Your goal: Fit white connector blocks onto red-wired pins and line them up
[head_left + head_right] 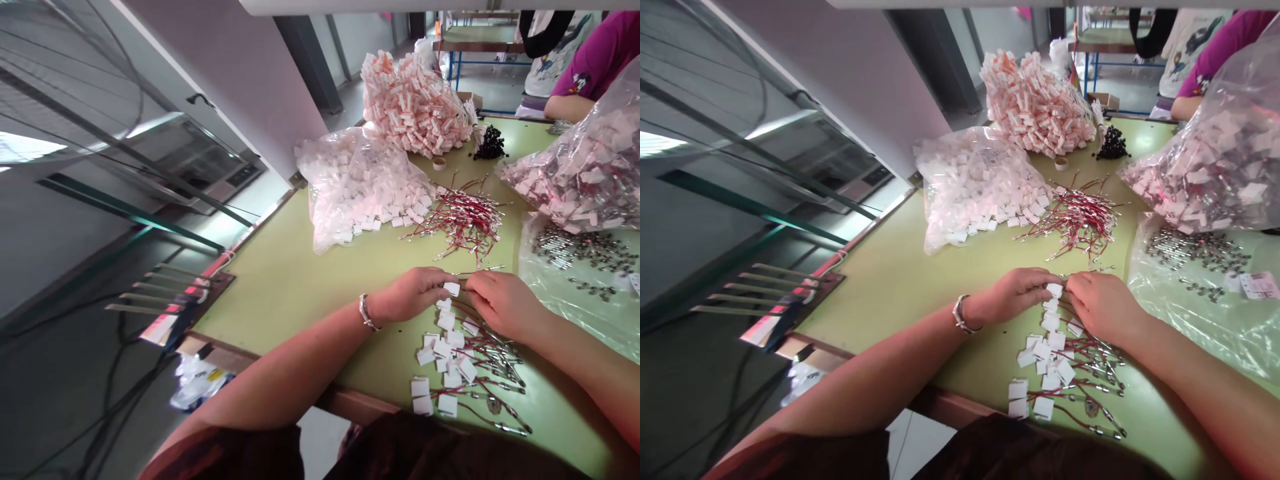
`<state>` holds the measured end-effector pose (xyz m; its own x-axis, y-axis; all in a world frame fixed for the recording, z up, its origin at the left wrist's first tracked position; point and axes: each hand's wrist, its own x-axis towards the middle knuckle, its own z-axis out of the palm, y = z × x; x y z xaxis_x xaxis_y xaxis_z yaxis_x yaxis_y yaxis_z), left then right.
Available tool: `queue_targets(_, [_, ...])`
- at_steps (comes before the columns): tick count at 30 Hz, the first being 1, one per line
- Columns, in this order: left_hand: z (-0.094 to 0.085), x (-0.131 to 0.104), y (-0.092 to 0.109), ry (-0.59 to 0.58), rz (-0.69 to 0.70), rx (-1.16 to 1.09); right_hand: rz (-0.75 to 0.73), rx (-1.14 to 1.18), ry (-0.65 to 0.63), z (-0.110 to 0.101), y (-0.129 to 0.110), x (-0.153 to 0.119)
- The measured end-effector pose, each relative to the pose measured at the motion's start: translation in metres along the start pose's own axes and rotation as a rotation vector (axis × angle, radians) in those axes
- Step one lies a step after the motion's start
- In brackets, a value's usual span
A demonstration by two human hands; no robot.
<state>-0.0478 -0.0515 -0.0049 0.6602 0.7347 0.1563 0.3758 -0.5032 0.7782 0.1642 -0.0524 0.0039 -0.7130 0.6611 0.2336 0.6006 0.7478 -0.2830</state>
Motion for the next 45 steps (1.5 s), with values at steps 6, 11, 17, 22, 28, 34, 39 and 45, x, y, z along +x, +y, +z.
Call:
queue_targets(6, [-0.007,0.002,0.004,-0.068,0.037,0.032,0.036,0.041,0.013,0.005,-0.001,-0.002])
queue_targets(11, [-0.049,-0.006,-0.028,0.476,-0.348,0.303,0.032,0.214,0.006,0.002,-0.009,-0.005])
queue_targets(17, [-0.074,-0.011,-0.077,0.579,-0.740,0.800,0.010,0.322,-0.004,-0.006,-0.002,-0.001])
queue_targets(22, [-0.072,-0.007,-0.083,0.545,-0.673,0.752,0.212,-0.120,0.003,0.007,0.024,0.011])
queue_targets(28, [-0.063,-0.012,-0.064,0.694,-0.460,0.467,0.206,-0.307,-0.074,0.022,0.030,0.015])
queue_targets(34, [-0.026,-0.003,-0.024,0.526,-0.509,-0.640,0.285,-0.173,0.098,0.003,0.019,0.011])
queue_targets(39, [-0.002,0.003,-0.010,0.357,-0.512,-0.879,0.294,0.180,0.085,-0.006,0.003,0.008])
queue_targets(45, [0.001,0.001,-0.009,0.303,-0.448,-0.798,0.247,0.220,0.118,-0.007,-0.002,0.008])
